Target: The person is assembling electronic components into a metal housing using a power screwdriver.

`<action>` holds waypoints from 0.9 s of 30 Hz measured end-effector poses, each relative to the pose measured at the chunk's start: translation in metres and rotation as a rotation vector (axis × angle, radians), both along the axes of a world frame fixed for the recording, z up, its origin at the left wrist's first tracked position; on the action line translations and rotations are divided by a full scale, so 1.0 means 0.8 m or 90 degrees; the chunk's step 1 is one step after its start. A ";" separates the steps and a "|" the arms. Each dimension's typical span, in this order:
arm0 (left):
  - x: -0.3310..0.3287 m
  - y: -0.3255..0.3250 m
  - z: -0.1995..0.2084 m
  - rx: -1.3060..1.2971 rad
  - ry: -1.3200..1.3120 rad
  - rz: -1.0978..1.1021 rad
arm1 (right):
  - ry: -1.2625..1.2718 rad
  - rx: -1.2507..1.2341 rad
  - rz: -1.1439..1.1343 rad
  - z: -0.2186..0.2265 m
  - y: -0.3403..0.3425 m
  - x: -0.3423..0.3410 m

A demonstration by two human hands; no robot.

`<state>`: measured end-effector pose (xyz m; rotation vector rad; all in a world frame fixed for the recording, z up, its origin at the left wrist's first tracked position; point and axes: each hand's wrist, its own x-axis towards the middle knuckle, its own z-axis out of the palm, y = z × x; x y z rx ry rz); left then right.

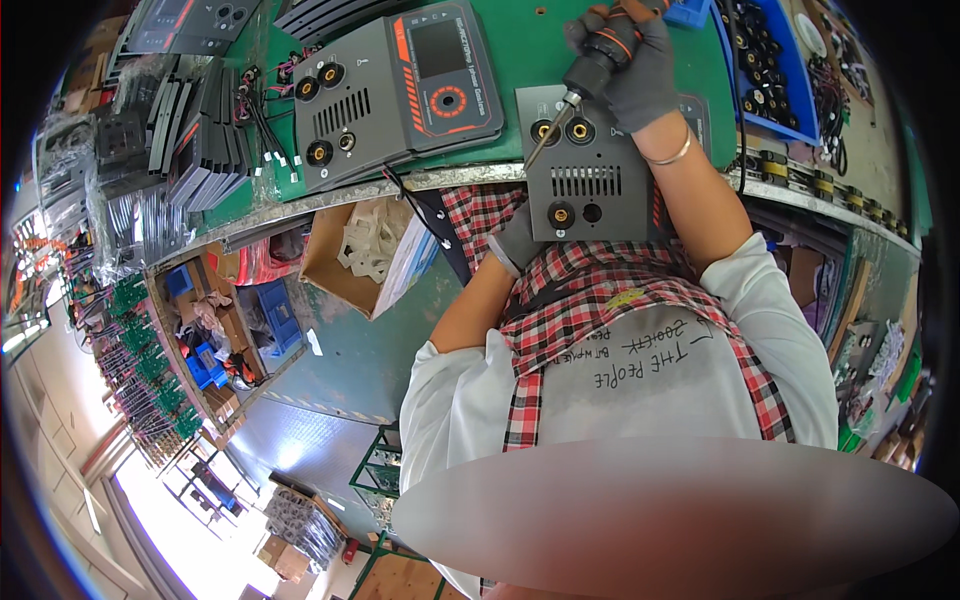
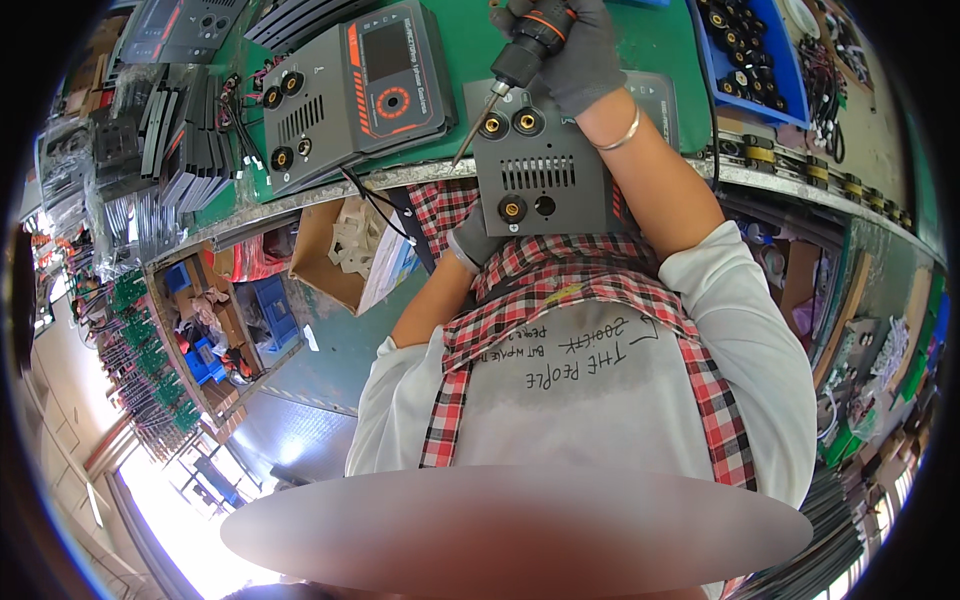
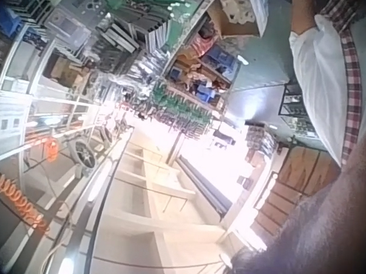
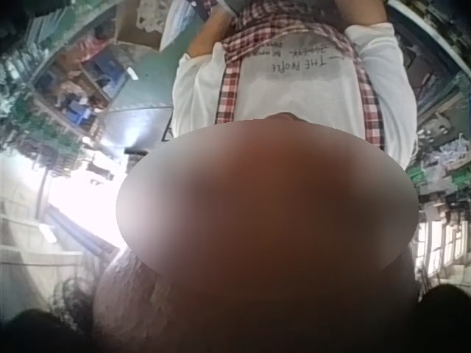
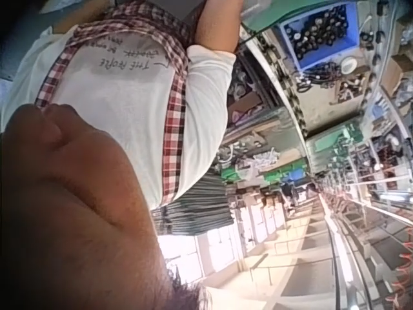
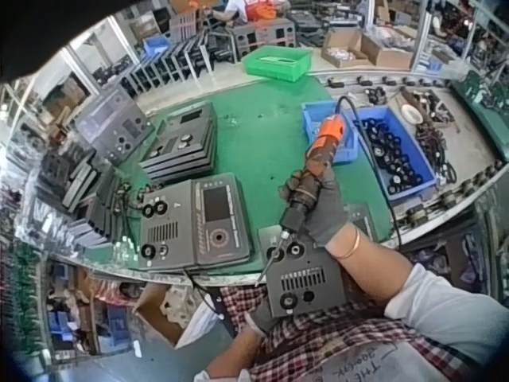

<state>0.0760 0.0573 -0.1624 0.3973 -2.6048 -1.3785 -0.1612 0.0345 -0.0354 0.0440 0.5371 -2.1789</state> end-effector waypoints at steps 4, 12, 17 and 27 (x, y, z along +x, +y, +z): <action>-0.009 0.005 0.006 -0.103 0.121 -0.014 | -0.004 -0.029 0.023 -0.016 -0.009 0.003; -0.006 0.016 0.006 -0.294 0.153 0.098 | -0.010 -0.029 0.058 -0.008 -0.013 0.013; 0.003 0.025 0.025 -0.189 0.081 0.103 | -0.006 -0.245 0.119 0.002 -0.013 0.016; -0.002 0.020 0.044 -0.262 0.175 0.079 | 0.005 -0.055 -0.034 0.000 -0.011 0.004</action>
